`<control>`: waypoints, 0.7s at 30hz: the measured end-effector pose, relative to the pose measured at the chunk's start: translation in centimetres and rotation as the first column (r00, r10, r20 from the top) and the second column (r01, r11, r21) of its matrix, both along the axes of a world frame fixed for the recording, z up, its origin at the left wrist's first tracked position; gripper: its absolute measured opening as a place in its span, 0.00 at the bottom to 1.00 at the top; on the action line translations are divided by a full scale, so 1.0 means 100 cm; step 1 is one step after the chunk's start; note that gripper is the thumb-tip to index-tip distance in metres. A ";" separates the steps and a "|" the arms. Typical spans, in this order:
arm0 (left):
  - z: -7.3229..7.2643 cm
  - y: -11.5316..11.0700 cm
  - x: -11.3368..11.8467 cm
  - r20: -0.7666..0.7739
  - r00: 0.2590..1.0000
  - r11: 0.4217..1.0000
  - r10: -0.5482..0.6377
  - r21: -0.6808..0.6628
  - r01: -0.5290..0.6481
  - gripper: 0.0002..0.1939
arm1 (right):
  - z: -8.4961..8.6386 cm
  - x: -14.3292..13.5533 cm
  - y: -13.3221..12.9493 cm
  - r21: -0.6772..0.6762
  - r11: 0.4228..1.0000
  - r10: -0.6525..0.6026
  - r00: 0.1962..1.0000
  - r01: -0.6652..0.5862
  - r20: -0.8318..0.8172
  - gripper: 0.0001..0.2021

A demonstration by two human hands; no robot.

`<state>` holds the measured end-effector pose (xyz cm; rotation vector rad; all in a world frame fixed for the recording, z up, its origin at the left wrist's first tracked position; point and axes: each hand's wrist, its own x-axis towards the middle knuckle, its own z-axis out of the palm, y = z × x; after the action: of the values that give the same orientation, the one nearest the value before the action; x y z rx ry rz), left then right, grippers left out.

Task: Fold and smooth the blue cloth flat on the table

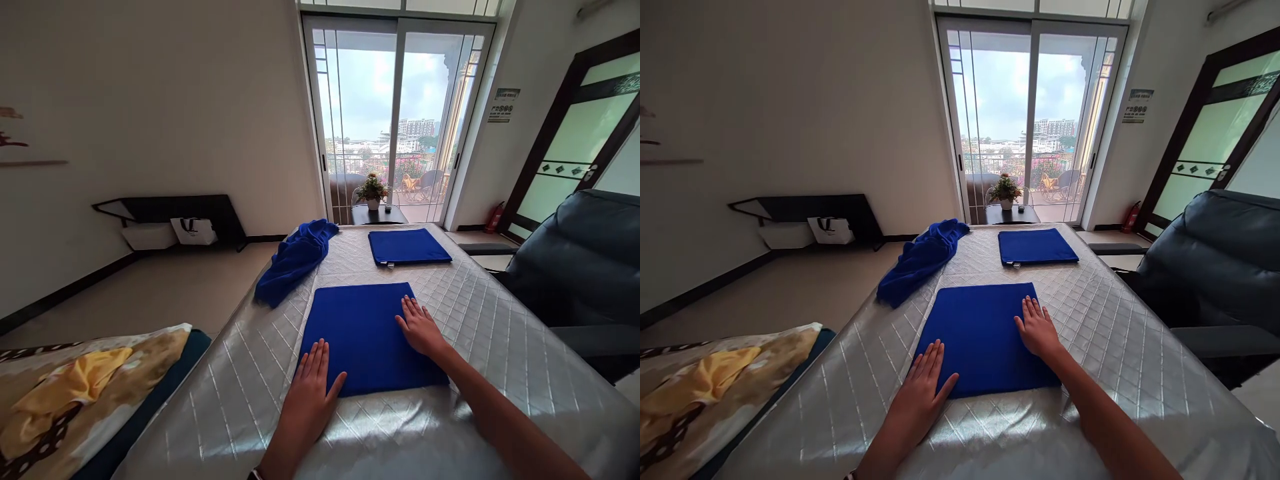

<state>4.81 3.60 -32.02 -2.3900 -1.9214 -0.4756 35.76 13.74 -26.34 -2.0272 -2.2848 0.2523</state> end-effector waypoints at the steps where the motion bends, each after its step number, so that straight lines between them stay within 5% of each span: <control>1: 0.000 0.000 0.000 -0.002 1.000 1.000 0.005 -0.005 -0.005 0.41 | -0.006 -0.001 0.002 0.006 1.000 -0.011 1.000 0.011 -0.014 0.34; 5: 0.001 -0.001 0.001 -0.011 1.000 1.000 0.015 -0.015 -0.015 0.41 | -0.022 0.002 0.004 0.026 1.000 -0.013 0.999 0.014 -0.035 0.34; 17: 0.004 0.002 -0.013 -0.035 0.999 0.997 -0.006 -0.076 0.003 0.37 | -0.015 0.011 0.003 0.002 1.000 0.013 0.998 -0.013 -0.063 0.33; 21: 0.023 0.013 0.000 -0.021 0.999 0.989 -0.049 -0.140 0.046 0.36 | -0.014 0.012 0.004 -0.026 1.000 0.008 0.995 -0.011 -0.098 0.34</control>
<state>4.80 4.85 -29.72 -2.5186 -1.9530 -0.3220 36.95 14.12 -27.79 -1.9703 -2.2446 0.3765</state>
